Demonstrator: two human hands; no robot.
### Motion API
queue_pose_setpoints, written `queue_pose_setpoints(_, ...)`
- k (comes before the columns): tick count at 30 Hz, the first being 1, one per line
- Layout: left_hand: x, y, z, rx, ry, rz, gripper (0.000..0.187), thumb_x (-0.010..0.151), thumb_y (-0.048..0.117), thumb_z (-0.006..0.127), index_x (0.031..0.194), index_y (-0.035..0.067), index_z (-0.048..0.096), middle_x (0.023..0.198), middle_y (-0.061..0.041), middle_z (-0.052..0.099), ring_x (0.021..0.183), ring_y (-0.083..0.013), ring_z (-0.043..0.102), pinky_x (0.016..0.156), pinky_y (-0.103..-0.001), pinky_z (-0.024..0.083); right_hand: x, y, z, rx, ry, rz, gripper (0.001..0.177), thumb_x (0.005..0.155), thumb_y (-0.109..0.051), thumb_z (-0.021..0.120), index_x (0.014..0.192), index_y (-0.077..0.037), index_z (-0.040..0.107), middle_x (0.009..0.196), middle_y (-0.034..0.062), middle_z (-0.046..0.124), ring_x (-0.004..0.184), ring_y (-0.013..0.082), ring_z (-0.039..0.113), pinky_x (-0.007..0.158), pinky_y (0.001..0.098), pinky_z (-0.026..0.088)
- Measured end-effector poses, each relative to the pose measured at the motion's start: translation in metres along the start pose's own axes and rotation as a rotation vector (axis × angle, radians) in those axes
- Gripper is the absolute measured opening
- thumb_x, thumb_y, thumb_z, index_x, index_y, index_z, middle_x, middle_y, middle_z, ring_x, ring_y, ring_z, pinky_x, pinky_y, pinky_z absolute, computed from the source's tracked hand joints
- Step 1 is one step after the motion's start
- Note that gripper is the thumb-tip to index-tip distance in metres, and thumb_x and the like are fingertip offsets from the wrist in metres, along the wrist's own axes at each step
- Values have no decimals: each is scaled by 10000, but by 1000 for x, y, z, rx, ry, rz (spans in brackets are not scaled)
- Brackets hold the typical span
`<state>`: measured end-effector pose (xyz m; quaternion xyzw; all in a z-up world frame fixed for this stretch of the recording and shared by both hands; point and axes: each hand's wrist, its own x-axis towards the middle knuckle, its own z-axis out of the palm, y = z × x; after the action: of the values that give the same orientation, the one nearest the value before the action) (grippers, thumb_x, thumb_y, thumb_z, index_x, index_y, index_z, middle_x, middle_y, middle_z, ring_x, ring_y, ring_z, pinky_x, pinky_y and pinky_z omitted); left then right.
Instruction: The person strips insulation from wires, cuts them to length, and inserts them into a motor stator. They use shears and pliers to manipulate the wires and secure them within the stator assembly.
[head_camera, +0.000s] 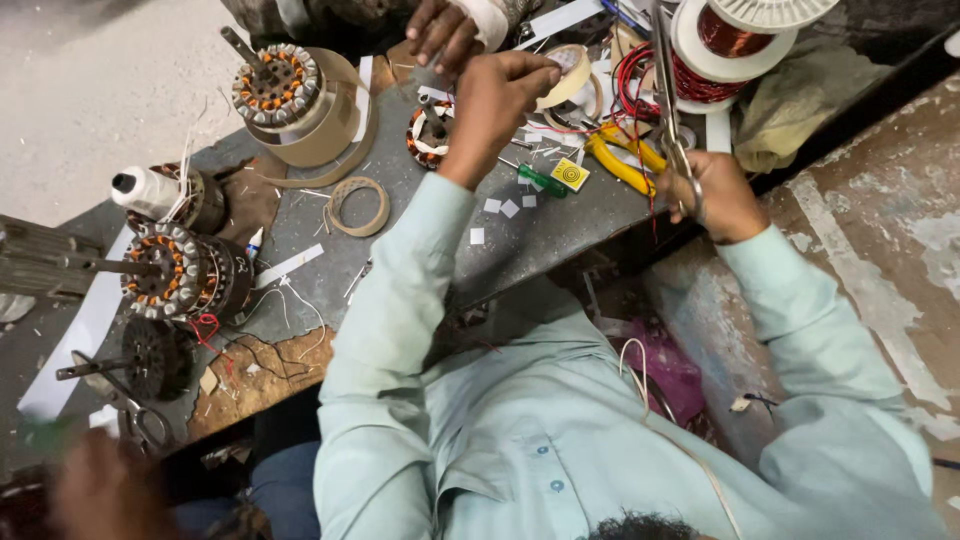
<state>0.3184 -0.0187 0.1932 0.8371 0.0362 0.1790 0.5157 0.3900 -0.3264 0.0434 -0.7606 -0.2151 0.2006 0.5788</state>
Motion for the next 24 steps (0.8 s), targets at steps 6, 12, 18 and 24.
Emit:
queue_pose_setpoints(6, -121, 57, -68, -151, -341, 20, 218, 990, 184, 717, 1115, 14, 773, 916, -59, 743, 828, -104, 650, 740, -292, 531, -63, -31, 42, -415, -43, -178, 376, 735, -261, 891, 968, -12, 733, 767, 106, 712, 637, 170, 641, 577, 346, 521)
queue_pose_setpoints(12, -236, 75, -139, -419, -583, 215, 97, 968, 97, 745, 1009, 9, 751, 969, -106, 755, 885, -233, 758, 782, -323, 594, -69, -50, 98, -667, -36, -78, 344, 733, -300, 874, 913, -30, 761, 750, 184, 721, 663, 307, 718, 635, 410, 547)
queue_pose_setpoints(18, -290, 47, -162, -447, -454, 122, 92, 959, 77, 757, 1011, 2, 753, 996, -106, 760, 898, -227, 750, 778, -310, 583, -45, -57, 121, -864, 100, -576, 253, 921, -143, 806, 1127, -12, 738, 1049, 173, 727, 970, 375, 705, 882, 432, 555)
queue_pose_setpoints(24, -327, 18, -157, -583, -403, 135, 100, 1025, 103, 738, 1083, 23, 748, 1010, -83, 756, 898, -190, 759, 785, -278, 597, -67, -81, 154, -699, -26, -542, 160, 1045, -108, 809, 1161, -6, 766, 1061, 174, 724, 932, 316, 713, 831, 366, 548)
